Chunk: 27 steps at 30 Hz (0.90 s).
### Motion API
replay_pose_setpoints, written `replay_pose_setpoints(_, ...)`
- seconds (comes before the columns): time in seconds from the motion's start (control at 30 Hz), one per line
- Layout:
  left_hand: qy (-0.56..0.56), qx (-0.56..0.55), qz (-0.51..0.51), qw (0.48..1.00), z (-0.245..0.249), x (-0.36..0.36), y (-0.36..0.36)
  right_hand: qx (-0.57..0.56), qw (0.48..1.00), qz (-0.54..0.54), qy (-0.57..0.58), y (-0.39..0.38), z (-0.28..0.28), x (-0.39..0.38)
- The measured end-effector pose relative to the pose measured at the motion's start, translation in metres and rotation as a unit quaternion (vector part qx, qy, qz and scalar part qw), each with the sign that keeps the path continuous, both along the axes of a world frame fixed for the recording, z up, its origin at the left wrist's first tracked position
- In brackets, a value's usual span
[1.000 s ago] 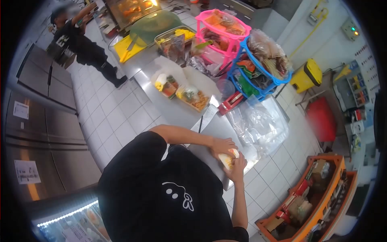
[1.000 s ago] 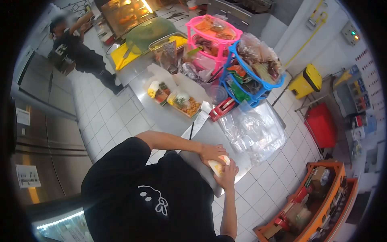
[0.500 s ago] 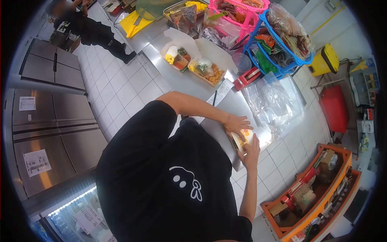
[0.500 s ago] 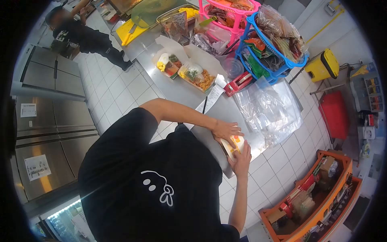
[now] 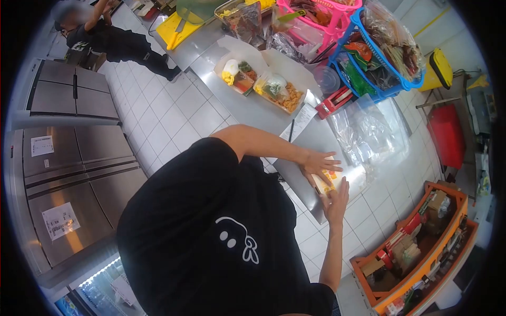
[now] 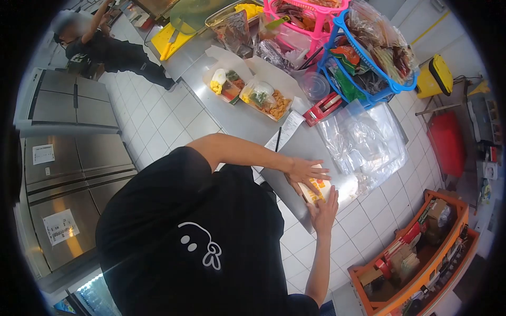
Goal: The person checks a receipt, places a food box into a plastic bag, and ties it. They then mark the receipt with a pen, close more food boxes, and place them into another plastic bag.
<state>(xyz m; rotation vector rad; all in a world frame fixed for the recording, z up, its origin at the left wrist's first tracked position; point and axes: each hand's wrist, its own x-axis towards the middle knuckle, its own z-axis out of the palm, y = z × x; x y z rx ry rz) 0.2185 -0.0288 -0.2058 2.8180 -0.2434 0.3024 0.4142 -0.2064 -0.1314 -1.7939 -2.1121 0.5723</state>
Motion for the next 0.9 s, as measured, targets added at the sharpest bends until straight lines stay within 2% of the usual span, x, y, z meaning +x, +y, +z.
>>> replay_pose_setpoints(0.07, 0.012, -0.049, 0.005, 0.999, 0.029, -0.011, -0.002, -0.008, 1.0, -0.006, -0.029, 0.002, 0.016, -0.012)
replay_pose_setpoints(0.1, 0.007, -0.051, 0.005, 0.999, 0.034, -0.018, -0.01, -0.051, 0.992, -0.012, -0.114, 0.006, 0.035, -0.022)
replay_pose_setpoints(0.13, -0.002, 0.044, 0.036, 0.998, 0.038, -0.026, -0.021, -0.093, 0.976, -0.019, -0.198, 0.011, 0.048, -0.032)
replay_pose_setpoints(0.17, -0.011, 0.139, 0.067, 0.988, 0.041, -0.039, -0.025, -0.093, 0.974, -0.023, -0.204, 0.019, 0.053, -0.039)
replay_pose_setpoints(0.2, -0.018, 0.135, 0.061, 0.989, 0.053, -0.059, -0.022, -0.137, 0.967, -0.05, -0.207, 0.028, 0.056, -0.048)
replay_pose_setpoints(0.23, 0.004, -0.064, 0.106, 0.992, 0.072, -0.085, -0.017, -0.184, 0.957, -0.083, -0.207, 0.034, 0.059, -0.062)
replay_pose_setpoints(0.27, 0.036, -0.26, 0.138, 0.955, 0.091, -0.117, -0.007, -0.07, 0.988, -0.109, -0.089, 0.053, 0.057, -0.084)
replay_pose_setpoints(0.3, -0.088, -0.227, 0.188, 0.952, 0.106, -0.154, 0.02, 0.014, 0.992, -0.124, 0.033, 0.08, 0.055, -0.112)
replay_pose_setpoints(0.33, -0.198, -0.22, 0.321, 0.899, 0.125, -0.197, 0.041, -0.066, 0.97, -0.173, 0.16, 0.115, 0.083, -0.159)
replay_pose_setpoints(0.37, -0.283, -0.198, 0.413, 0.843, 0.118, -0.234, 0.071, 0.03, 0.973, -0.148, 0.177, 0.146, 0.071, -0.193)
replay_pose_setpoints(0.4, -0.322, -0.177, 0.513, 0.776, 0.133, -0.269, 0.101, 0.052, 0.951, -0.158, 0.26, 0.183, 0.07, -0.234)
replay_pose_setpoints(0.43, -0.379, -0.214, 0.559, 0.705, 0.126, -0.303, 0.132, 0.062, 0.948, -0.16, 0.266, 0.219, 0.087, -0.278)
replay_pose_setpoints(0.47, -0.39, -0.119, 0.622, 0.669, 0.107, -0.342, 0.165, 0.103, 0.959, -0.139, 0.223, 0.253, 0.062, -0.304)
replay_pose_setpoints(0.53, -0.333, -0.019, 0.645, 0.687, 0.106, -0.399, 0.217, 0.182, 0.964, -0.189, 0.042, 0.302, 0.041, -0.353)
replay_pose_setpoints(0.57, -0.331, -0.026, 0.635, 0.698, 0.102, -0.421, 0.236, 0.181, 0.961, -0.204, 0.039, 0.317, 0.034, -0.362)
replay_pose_setpoints(0.63, -0.188, -0.112, 0.55, 0.806, 0.102, -0.449, 0.26, 0.009, 0.986, -0.168, -0.011, 0.334, 0.031, -0.378)
replay_pose_setpoints(0.67, -0.193, -0.116, 0.545, 0.808, 0.099, -0.455, 0.269, 0.011, 0.985, -0.174, -0.017, 0.336, 0.03, -0.383)
replay_pose_setpoints(0.73, 0.062, -0.2, 0.532, 0.82, 0.112, -0.459, 0.275, -0.053, 0.986, -0.156, -0.022, 0.334, 0.032, -0.392)
replay_pose_setpoints(0.77, 0.057, -0.204, 0.533, 0.819, 0.105, -0.459, 0.278, -0.053, 0.986, -0.154, -0.028, 0.335, 0.028, -0.395)
replay_pose_setpoints(0.83, 0.058, -0.213, 0.561, 0.798, 0.089, -0.46, 0.278, 0.013, 0.983, -0.142, 0.115, 0.332, 0.022, -0.405)
replay_pose_setpoints(0.87, 0.054, -0.214, 0.563, 0.796, 0.083, -0.462, 0.28, 0.014, 0.984, -0.138, 0.112, 0.334, 0.021, -0.407)
replay_pose_setpoints(0.9, 0.018, -0.289, 0.56, 0.777, 0.083, -0.463, 0.28, -0.103, 0.936, -0.196, 0.273, 0.337, 0.03, -0.414)
